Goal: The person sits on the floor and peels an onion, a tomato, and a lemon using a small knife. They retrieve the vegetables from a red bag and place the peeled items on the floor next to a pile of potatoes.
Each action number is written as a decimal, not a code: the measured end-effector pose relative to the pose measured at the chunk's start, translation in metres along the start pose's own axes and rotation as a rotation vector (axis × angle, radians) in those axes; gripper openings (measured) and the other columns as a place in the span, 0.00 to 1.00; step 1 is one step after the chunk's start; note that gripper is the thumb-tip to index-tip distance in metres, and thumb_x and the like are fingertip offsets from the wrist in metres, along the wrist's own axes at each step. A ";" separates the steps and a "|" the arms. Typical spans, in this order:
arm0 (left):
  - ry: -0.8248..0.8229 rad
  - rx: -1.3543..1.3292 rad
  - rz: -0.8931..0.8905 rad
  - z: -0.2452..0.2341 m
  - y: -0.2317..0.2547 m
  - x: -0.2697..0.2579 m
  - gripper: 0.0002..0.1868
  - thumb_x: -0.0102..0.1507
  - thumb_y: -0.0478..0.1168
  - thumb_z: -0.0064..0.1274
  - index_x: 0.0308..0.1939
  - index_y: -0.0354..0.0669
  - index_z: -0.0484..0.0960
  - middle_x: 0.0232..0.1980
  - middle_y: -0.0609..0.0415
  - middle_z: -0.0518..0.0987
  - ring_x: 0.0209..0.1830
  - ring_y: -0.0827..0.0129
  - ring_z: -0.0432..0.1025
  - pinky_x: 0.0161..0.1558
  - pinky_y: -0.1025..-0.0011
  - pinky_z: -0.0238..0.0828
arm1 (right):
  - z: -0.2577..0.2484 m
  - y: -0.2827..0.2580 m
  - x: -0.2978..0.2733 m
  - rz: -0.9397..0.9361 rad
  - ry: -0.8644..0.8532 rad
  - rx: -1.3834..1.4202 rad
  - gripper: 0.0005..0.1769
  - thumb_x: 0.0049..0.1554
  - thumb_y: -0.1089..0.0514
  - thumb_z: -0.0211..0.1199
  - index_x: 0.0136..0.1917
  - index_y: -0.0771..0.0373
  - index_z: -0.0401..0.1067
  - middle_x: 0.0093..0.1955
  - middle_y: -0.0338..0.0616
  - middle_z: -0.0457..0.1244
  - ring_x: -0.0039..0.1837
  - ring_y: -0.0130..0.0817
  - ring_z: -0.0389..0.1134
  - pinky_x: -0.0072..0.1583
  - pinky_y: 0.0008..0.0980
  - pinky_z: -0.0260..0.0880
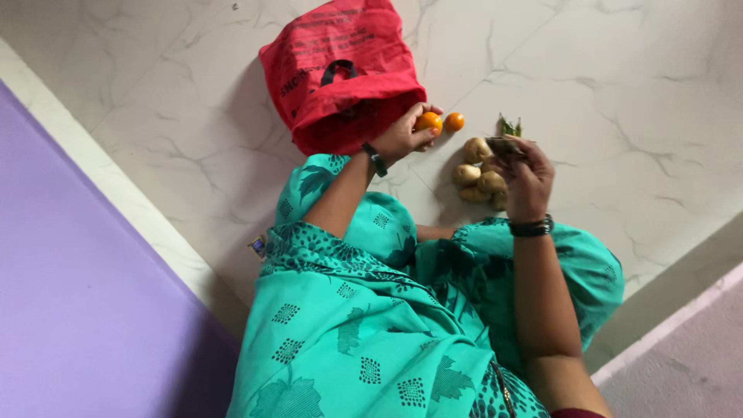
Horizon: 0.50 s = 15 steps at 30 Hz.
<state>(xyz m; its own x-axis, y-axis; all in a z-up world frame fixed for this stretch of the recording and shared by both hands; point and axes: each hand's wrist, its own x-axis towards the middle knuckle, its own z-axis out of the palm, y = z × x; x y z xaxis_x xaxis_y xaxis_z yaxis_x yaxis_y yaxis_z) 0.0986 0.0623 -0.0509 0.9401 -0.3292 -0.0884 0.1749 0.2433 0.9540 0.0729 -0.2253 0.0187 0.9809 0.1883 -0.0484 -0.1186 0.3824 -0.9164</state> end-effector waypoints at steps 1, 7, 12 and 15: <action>-0.025 -0.188 -0.042 0.005 0.004 -0.002 0.24 0.69 0.36 0.52 0.69 0.46 0.67 0.52 0.53 0.75 0.44 0.71 0.71 0.49 0.71 0.77 | 0.002 0.002 -0.001 -0.006 -0.014 0.007 0.19 0.62 0.72 0.47 0.64 0.70 0.70 0.60 0.50 0.68 0.57 0.39 0.74 0.59 0.34 0.78; 0.032 -0.216 0.090 0.028 0.016 -0.011 0.22 0.69 0.32 0.52 0.68 0.38 0.68 0.61 0.48 0.77 0.57 0.69 0.76 0.59 0.66 0.78 | 0.022 0.006 -0.010 -0.005 0.007 -0.228 0.15 0.69 0.61 0.54 0.65 0.71 0.71 0.59 0.48 0.69 0.58 0.29 0.73 0.61 0.28 0.77; 0.142 -0.344 0.048 0.058 -0.004 -0.011 0.20 0.69 0.32 0.56 0.64 0.30 0.71 0.56 0.47 0.81 0.54 0.67 0.78 0.58 0.66 0.80 | 0.041 0.004 -0.017 -0.341 0.031 -0.420 0.16 0.71 0.59 0.54 0.67 0.68 0.72 0.63 0.47 0.66 0.63 0.31 0.69 0.65 0.31 0.74; 0.199 -0.251 0.059 0.070 -0.015 -0.011 0.21 0.66 0.32 0.58 0.63 0.32 0.75 0.54 0.48 0.82 0.53 0.70 0.78 0.57 0.70 0.79 | 0.056 -0.003 -0.023 -0.617 0.058 -0.774 0.14 0.68 0.62 0.58 0.65 0.68 0.74 0.66 0.49 0.65 0.68 0.38 0.68 0.68 0.36 0.71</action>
<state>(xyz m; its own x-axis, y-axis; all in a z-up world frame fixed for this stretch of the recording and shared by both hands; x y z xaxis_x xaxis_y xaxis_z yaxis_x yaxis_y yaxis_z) 0.0649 -0.0021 -0.0442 0.9851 -0.1293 -0.1132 0.1622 0.4820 0.8610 0.0424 -0.1803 0.0448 0.8452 0.1026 0.5244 0.5288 -0.3019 -0.7932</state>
